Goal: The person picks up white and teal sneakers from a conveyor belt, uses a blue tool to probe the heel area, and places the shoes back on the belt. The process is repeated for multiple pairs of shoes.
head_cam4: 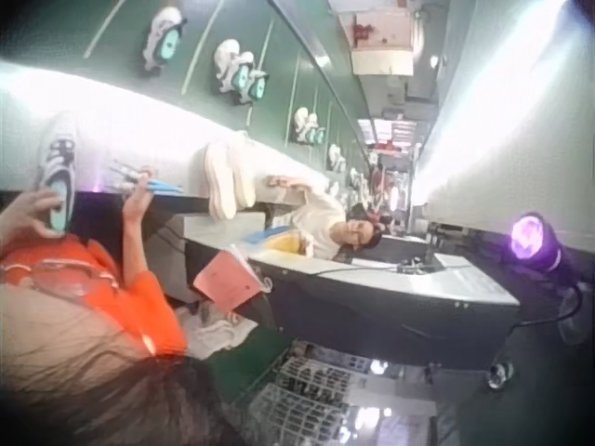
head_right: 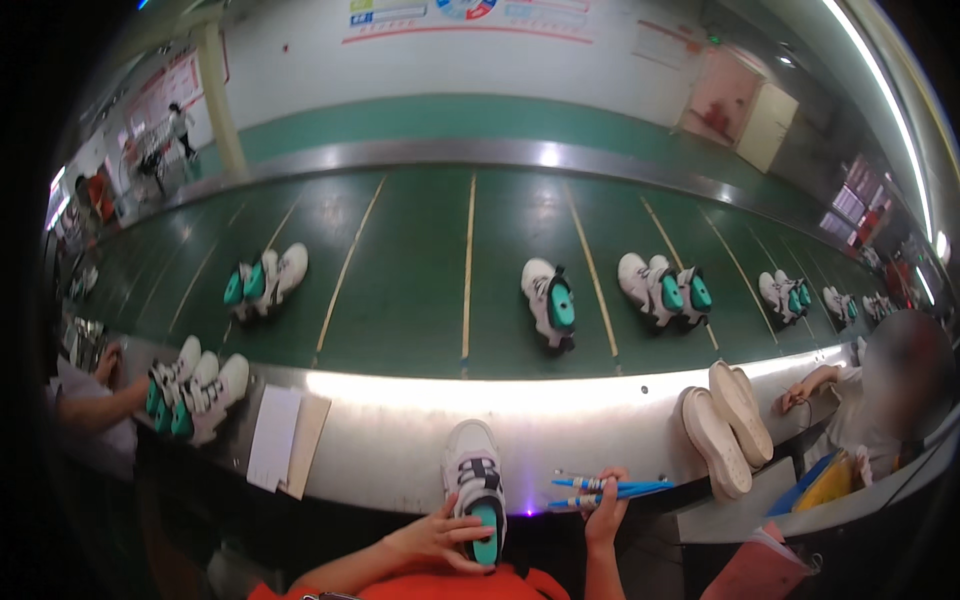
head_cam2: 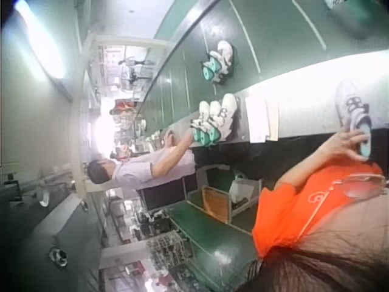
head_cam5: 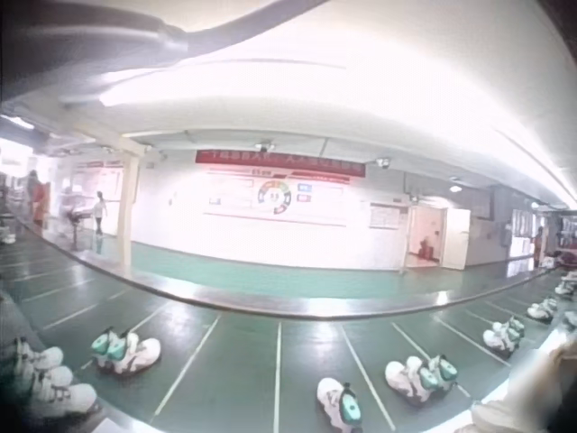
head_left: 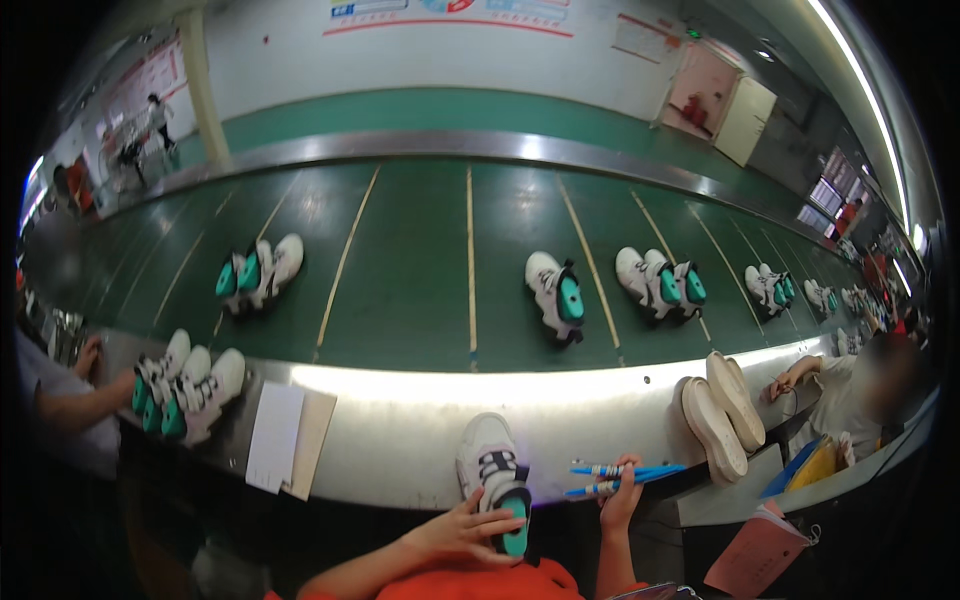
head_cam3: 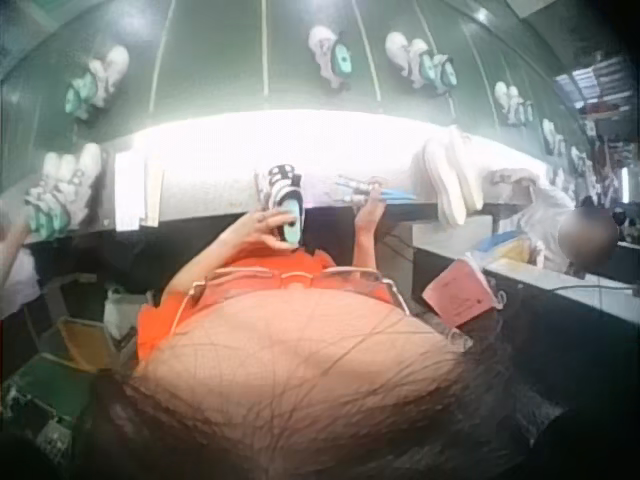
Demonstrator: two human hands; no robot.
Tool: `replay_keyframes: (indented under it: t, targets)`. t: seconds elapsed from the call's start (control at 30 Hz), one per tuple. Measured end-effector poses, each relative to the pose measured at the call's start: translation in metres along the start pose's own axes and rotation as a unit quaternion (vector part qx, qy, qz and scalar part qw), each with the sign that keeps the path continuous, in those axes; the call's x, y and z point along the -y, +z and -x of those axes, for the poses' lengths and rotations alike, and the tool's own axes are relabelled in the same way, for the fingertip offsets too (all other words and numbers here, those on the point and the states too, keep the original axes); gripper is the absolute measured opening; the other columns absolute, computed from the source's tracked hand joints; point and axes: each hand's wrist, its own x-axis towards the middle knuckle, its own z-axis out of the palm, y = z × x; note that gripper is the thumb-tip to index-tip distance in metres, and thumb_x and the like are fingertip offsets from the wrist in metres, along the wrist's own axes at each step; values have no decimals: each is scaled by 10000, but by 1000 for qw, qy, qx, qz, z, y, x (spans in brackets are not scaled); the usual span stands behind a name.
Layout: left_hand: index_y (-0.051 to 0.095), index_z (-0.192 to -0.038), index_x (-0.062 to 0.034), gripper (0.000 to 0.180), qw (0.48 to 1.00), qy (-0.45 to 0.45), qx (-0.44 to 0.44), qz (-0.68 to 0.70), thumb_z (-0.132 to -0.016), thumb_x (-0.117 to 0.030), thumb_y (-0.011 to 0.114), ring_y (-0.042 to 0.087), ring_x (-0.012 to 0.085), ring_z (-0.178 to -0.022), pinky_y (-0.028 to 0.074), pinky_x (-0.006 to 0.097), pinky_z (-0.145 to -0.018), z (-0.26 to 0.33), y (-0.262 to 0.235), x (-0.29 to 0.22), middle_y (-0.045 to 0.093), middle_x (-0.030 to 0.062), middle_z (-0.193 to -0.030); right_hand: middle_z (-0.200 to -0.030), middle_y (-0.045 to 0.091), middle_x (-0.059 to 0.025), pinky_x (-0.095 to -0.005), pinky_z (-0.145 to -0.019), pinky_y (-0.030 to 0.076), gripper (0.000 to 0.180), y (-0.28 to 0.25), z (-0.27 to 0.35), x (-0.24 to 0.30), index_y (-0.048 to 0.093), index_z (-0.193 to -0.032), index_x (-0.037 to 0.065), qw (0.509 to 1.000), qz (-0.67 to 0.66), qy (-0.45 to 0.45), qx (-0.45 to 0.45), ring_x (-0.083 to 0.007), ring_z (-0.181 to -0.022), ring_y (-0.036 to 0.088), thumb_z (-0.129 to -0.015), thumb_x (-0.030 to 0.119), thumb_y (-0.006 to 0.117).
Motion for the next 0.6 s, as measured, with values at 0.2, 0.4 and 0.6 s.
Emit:
replay_keyframes:
  t: [0.2,0.4,0.6]
  targets:
    - [559,-1124,-314,533,988,-40,-3,149,-640,-222,760,359,377,-1241,200,642,-1001,-30,6,78,241,125,-1408,-591,509,-55,-185,-328,294,206,2,-14,-7,418,-892,126,999,-33,11,-9,-78,-384,397,-934,316,350]
    - [517,-1131,-121,541,960,-236,-43,145,-661,-264,743,343,387,-1237,279,511,-1015,-109,-3,171,238,175,-1408,-582,495,-39,-187,-324,296,212,26,-31,-32,434,-886,145,990,-133,33,-12,-80,-390,402,-934,335,354]
    - [507,-1117,-38,468,907,-377,-37,-184,-789,-360,597,365,336,-1231,215,538,-1024,-71,39,161,413,179,-1297,-578,471,-16,-188,-326,296,236,36,-39,-43,450,-879,155,978,-199,61,-32,-72,-398,398,-933,368,363]
